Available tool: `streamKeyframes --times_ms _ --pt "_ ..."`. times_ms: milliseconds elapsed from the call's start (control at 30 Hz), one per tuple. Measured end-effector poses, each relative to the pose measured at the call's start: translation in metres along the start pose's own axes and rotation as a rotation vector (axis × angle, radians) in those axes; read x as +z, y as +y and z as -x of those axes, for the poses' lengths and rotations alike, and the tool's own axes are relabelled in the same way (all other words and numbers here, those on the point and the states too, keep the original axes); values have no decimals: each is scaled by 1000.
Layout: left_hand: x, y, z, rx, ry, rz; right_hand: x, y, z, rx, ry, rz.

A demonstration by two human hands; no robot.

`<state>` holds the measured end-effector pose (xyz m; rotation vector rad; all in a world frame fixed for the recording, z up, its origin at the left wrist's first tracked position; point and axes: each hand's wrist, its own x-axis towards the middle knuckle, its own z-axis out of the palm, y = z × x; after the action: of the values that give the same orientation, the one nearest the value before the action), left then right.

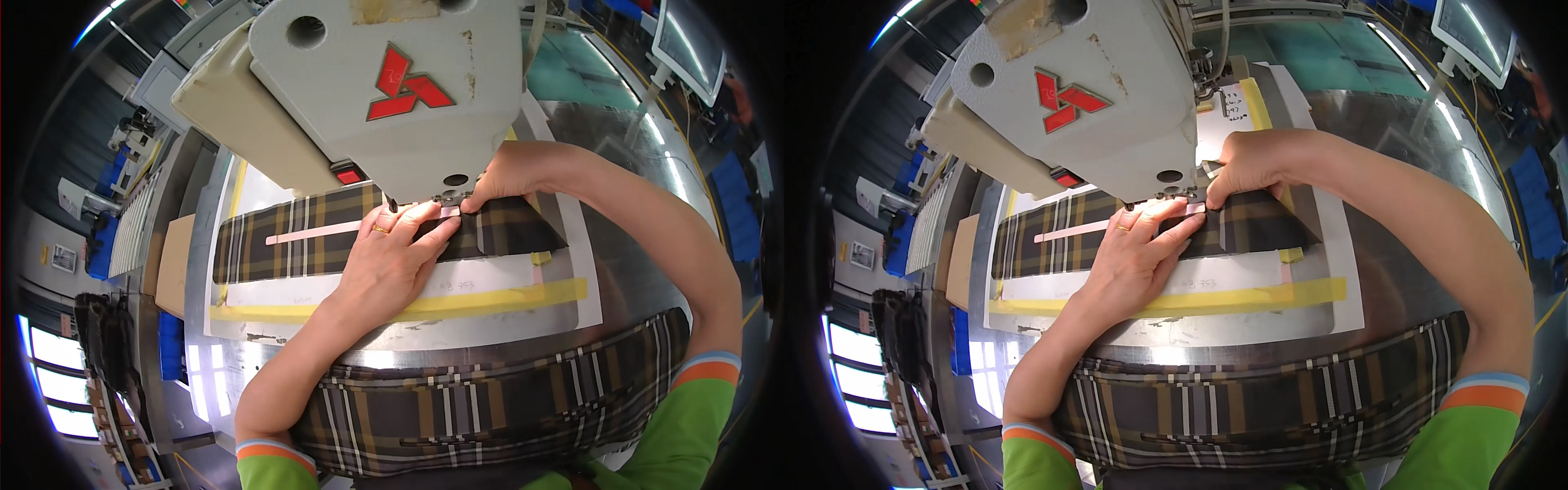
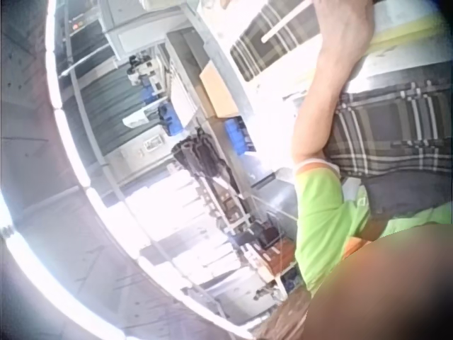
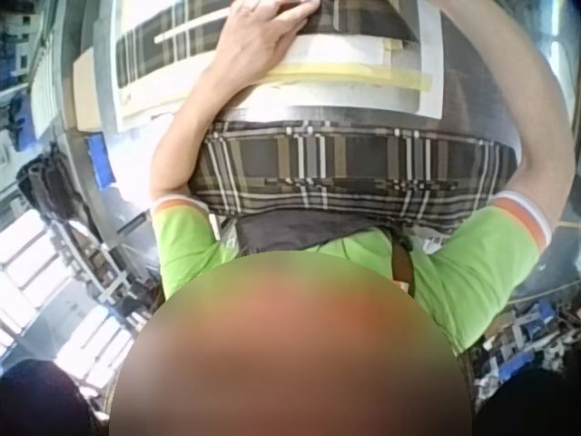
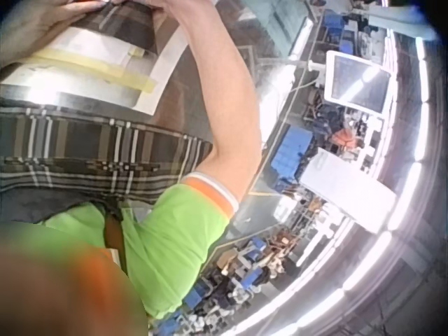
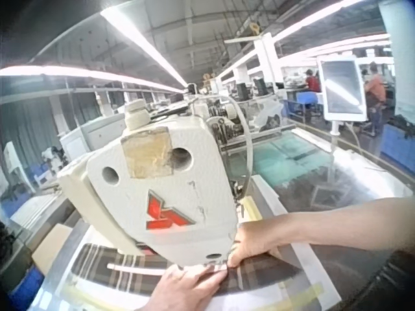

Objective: Sewing a pocket onto plaid fabric using an industrial sewing machine.

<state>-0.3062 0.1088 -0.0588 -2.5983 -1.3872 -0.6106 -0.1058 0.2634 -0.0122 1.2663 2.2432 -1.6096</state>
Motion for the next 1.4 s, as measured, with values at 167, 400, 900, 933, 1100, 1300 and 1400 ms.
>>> streamKeyframes --times_ms 167,400,900,933,1100,1300,1400 --pt "-3 3 -4 -53 4 5 14 14 -17 -232 154 186" --pt "-6 -11 2 -56 48 111 9 56 32 -267 252 -227" --pt "-9 -14 3 -35 43 65 18 64 33 -316 501 -188" --pt "-8 -14 2 -36 42 67 15 61 36 -281 509 -147" --pt "-6 -15 4 -27 61 74 15 60 34 -266 494 -97" --pt "-5 -16 4 -7 100 64 24 50 50 -338 420 -295" --pt "-5 -16 2 9 97 62 22 58 56 -251 449 -12"
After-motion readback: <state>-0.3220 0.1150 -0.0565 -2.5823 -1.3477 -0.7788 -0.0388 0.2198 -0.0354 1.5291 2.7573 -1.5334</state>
